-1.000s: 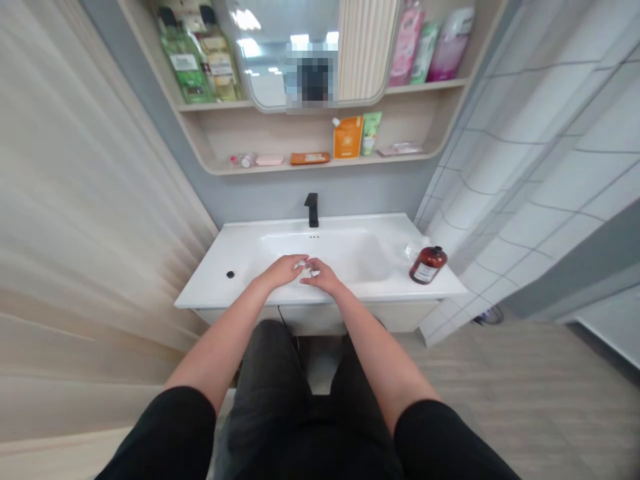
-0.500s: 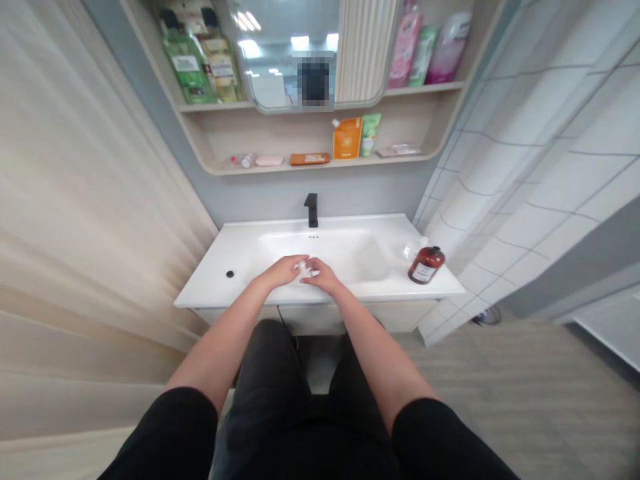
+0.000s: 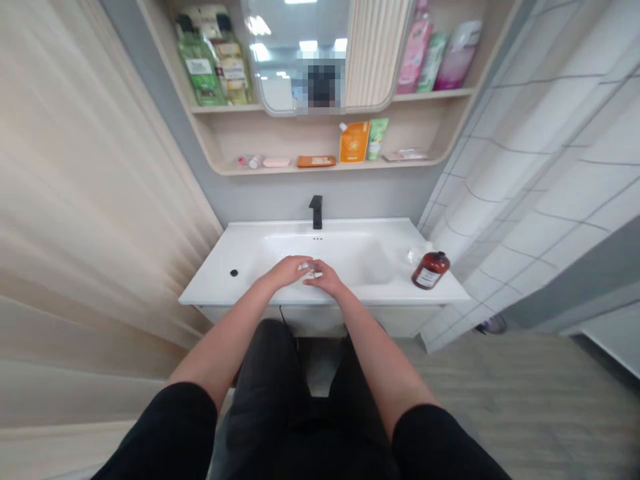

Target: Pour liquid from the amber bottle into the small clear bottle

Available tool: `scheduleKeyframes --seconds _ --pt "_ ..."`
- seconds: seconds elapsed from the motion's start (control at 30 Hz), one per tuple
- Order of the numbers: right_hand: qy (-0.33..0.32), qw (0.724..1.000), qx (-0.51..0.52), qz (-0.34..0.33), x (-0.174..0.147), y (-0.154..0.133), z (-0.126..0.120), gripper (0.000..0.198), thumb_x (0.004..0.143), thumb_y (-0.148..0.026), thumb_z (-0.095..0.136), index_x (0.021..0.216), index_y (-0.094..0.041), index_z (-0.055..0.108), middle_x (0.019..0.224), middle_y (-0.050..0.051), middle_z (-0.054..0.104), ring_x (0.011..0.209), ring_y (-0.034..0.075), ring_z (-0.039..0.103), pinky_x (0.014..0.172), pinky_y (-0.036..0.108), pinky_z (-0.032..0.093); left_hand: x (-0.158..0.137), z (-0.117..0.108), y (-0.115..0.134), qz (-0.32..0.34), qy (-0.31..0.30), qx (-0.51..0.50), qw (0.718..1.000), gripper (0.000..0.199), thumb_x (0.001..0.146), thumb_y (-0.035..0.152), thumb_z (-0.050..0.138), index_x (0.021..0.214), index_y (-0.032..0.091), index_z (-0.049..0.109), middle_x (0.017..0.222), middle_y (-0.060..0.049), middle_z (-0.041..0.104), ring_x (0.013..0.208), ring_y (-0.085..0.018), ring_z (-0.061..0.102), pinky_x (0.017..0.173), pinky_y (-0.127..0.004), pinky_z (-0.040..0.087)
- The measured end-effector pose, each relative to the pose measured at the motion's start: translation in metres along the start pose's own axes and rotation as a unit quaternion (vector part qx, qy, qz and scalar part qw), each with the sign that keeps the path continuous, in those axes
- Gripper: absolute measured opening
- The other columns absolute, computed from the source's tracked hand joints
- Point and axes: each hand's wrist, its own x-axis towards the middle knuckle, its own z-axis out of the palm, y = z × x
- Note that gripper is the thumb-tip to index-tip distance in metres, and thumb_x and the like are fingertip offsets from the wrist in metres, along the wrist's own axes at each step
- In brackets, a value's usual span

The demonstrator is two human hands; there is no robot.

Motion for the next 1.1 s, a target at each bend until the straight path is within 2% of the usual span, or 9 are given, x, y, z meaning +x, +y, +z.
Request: scheduleKeyframes --seconds 0.13,0.27,0.37,0.47,0.53,0.77,0.93,1.03,1.1 --pt "0.000 1.000 0.010 0.004 -0.001 -0.004 0.000 0.070 0.059 -0.049 0.101 0.118 -0.026 0.072 0.120 0.007 0.078 0.105 0.026 0.071 0.104 0.045 0.056 0.001 -0.001 0.001 -0.010 -0.001 -0.038 0.999 0.050 0.096 0.019 0.059 0.142 0.020 0.078 0.153 -0.009 0.073 0.145 -0.027 0.068 0.132 -0.044 0.047" --pt "0.002 1.000 0.023 0.018 -0.002 -0.006 0.002 0.071 0.058 -0.049 0.101 0.118 -0.026 0.071 0.122 0.007 0.078 0.107 0.027 0.070 0.105 0.045 0.056 0.000 0.003 0.001 0.005 0.024 -0.046 0.999 0.041 0.099 0.033 0.067 0.136 0.023 0.081 0.145 -0.009 0.078 0.136 -0.028 0.072 0.125 -0.045 0.052" --pt "0.008 0.999 0.034 0.020 -0.003 -0.007 0.002 0.072 0.057 -0.049 0.101 0.118 -0.027 0.070 0.121 0.006 0.077 0.108 0.027 0.070 0.105 0.045 0.056 -0.001 0.008 -0.001 0.014 0.078 -0.037 0.996 0.037 0.096 0.039 0.074 0.129 0.024 0.082 0.134 -0.009 0.080 0.127 -0.028 0.074 0.119 -0.045 0.056" --pt "0.019 0.999 0.037 0.023 -0.003 -0.009 0.002 0.072 0.056 -0.049 0.102 0.117 -0.027 0.070 0.120 0.006 0.076 0.106 0.026 0.068 0.104 0.045 0.056 -0.002 0.015 -0.005 -0.044 0.144 -0.050 0.987 0.047 0.088 0.040 0.085 0.131 0.023 0.080 0.121 -0.009 0.081 0.115 -0.027 0.076 0.112 -0.043 0.059" --pt "0.022 0.999 0.042 0.019 -0.004 -0.009 0.001 0.071 0.056 -0.049 0.102 0.115 -0.027 0.070 0.118 0.005 0.075 0.105 0.026 0.068 0.103 0.045 0.056 -0.003 0.018 -0.008 -0.072 0.163 -0.084 0.980 0.055 0.084 0.037 0.088 0.136 0.023 0.077 0.115 -0.007 0.081 0.112 -0.026 0.077 0.111 -0.043 0.059" --pt "-0.024 0.997 0.074 0.013 -0.002 -0.008 -0.001 0.069 0.055 -0.050 0.103 0.112 -0.027 0.070 0.109 0.002 0.074 0.094 0.022 0.067 0.099 0.043 0.057 -0.007 0.015 -0.012 -0.059 0.126 -0.184 0.973 0.057 0.085 0.035 0.086 0.138 0.019 0.074 0.115 -0.009 0.082 0.111 -0.024 0.078 0.117 -0.046 0.057" --pt "-0.029 0.997 0.069 0.013 -0.002 -0.008 0.000 0.076 0.059 -0.053 0.102 0.124 -0.028 0.071 0.126 0.008 0.076 0.111 0.027 0.070 0.103 0.046 0.058 -0.016 0.027 -0.011 -0.103 0.175 -0.188 0.961 0.052 0.086 0.040 0.085 0.133 0.021 0.076 0.118 -0.009 0.082 0.114 -0.024 0.078 0.113 -0.045 0.060" --pt "-0.017 0.995 0.092 0.036 -0.002 -0.006 -0.001 0.082 0.071 -0.059 0.095 0.143 -0.032 0.065 0.143 0.012 0.072 0.120 0.030 0.070 0.099 0.046 0.061 -0.027 0.015 -0.021 -0.140 0.231 -0.178 0.946 0.049 0.086 0.041 0.085 0.130 0.021 0.077 0.114 -0.008 0.081 0.107 -0.023 0.078 0.102 -0.039 0.063" --pt "0.004 0.992 0.106 0.067 -0.001 -0.003 -0.002 0.072 0.082 -0.065 0.085 0.144 -0.034 0.065 0.146 0.012 0.071 0.122 0.030 0.070 0.094 0.045 0.063 -0.038 -0.012 -0.036 -0.172 0.293 -0.145 0.929 0.047 0.088 0.041 0.083 0.131 0.021 0.076 0.114 -0.008 0.081 0.104 -0.022 0.077 0.097 -0.036 0.063"
